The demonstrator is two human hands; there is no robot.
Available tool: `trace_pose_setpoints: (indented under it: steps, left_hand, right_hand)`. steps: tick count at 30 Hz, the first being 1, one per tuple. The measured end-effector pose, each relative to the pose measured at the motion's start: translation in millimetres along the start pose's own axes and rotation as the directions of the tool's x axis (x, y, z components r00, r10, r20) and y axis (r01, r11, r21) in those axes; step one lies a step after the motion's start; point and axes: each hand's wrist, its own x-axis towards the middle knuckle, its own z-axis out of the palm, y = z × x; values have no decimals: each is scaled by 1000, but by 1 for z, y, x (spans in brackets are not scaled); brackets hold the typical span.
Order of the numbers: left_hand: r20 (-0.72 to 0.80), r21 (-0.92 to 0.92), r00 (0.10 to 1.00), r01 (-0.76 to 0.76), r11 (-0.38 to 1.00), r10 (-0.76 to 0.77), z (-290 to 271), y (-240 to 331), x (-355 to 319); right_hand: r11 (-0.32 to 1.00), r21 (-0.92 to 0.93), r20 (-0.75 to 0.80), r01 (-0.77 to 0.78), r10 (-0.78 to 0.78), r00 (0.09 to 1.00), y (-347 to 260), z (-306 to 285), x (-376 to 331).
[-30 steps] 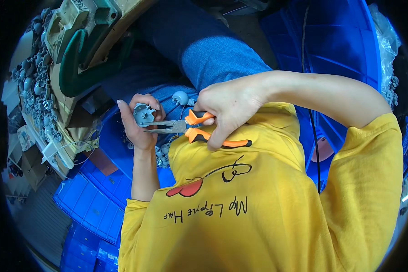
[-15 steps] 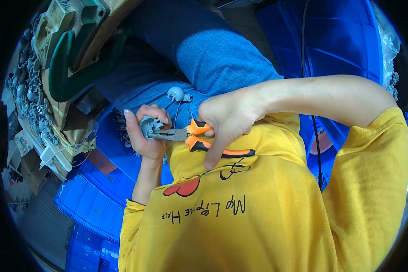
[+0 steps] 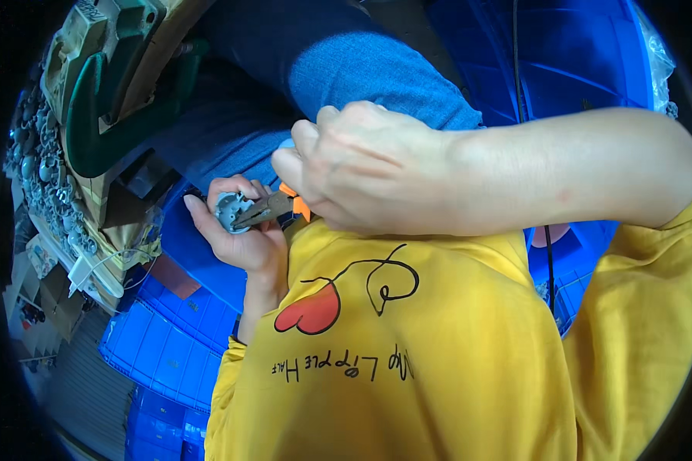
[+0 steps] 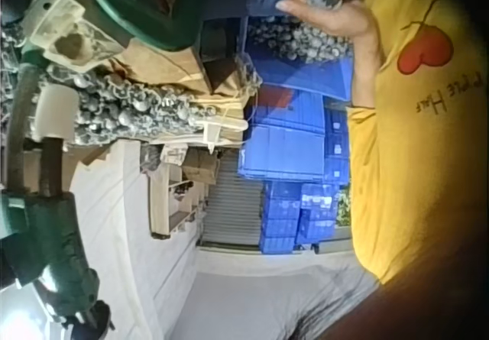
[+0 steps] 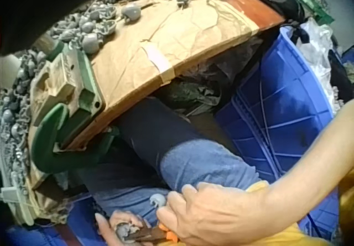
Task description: Assembling small grey toy components using a manual press machine and wire cutters.
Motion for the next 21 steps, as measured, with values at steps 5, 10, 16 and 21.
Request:
trace_pose_setpoints:
  steps: [5, 10, 16, 21]
  left_hand:
    - [50, -41, 999, -7, 999, 9, -3, -6, -5]
    - [175, -183, 982, -45, 982, 78, -12, -8, -9]
    - [387, -113, 914, -86, 990, 123, -18, -6, -2]
    - [297, -178, 936, 249, 952, -189, -24, -3, 4]
  right_hand:
    - [983, -72, 167, 168, -154, 974, 1, -18, 6]
    - [913, 395, 455, -105, -96, 885, -2, -14, 14]
    - [601, 573, 777, -557, -183, 602, 5, -14, 9]
    - [603, 596, 742, -531, -160, 651, 4, -23, 8]
